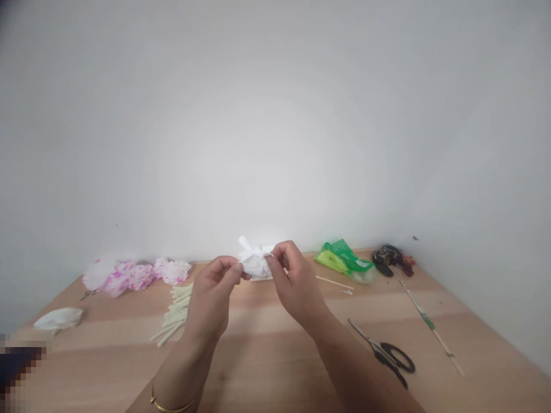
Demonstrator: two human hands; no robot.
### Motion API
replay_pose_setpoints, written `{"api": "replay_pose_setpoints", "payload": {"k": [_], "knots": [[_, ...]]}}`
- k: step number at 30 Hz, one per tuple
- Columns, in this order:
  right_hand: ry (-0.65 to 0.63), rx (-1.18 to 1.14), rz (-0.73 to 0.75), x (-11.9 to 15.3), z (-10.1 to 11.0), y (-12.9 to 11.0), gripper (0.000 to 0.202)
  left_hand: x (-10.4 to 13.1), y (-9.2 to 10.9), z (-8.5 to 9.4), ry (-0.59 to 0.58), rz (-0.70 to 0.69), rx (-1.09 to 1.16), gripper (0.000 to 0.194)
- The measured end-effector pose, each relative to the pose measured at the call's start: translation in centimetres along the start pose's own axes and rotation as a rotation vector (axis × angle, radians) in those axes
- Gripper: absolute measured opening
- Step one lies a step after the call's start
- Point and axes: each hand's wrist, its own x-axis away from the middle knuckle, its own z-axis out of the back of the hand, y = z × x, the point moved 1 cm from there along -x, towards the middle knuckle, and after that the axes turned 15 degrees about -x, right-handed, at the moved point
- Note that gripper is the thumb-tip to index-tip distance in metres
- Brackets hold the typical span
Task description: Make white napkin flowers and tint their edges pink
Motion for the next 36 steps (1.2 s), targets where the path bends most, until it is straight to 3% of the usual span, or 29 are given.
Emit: {"api": "replay_pose_setpoints", "payload": {"k": [3,7,14,17,19,22,25,29,31,36], "knots": [[0.055,0.078,0.07,0.2,-0.4,0.1,0.01,0.6,0.0,-0.9,-0.028,-0.027,-0.04,0.022],[0.048,0.116,0.076,0.5,-0.8,0.2,0.008,1.1,-0.1,-1.5,-0.054,-0.064,-0.29,0.021],[-0.009,0.001,-0.004,-0.2,0.7,0.0,0.015,-0.2,-0.1,0.2,-0.104,-0.119,-0.394,0.02],[-0.035,-0.108,-0.054,-0.3,0.7,0.1,0.019,-0.2,-0.3,0.3,-0.151,-0.101,-0.355,0.02],[-0.021,-0.142,-0.064,-0.1,0.2,0.2,0.023,0.0,-0.5,-0.1,-0.121,-0.088,-0.313,0.02],[0.039,-0.093,-0.042,0.4,-0.7,0.3,0.032,0.3,-0.7,-0.7,-0.059,-0.084,-0.194,0.021],[0.094,-0.017,0.027,0.8,-1.4,0.3,0.025,0.7,-0.7,-1.1,-0.063,-0.085,-0.085,0.025],[0.104,0.003,0.072,1.0,-1.5,0.4,0.019,0.9,-0.4,-1.2,-0.083,-0.061,-0.259,0.025],[0.108,-0.01,0.072,1.0,-1.2,0.4,0.019,0.8,-0.6,-1.1,-0.108,-0.057,-0.278,0.022],[0.022,-0.079,0.083,0.4,-0.2,0.4,0.02,-0.2,-1.4,-0.3,-0.231,-0.069,-0.089,0.02]]}}
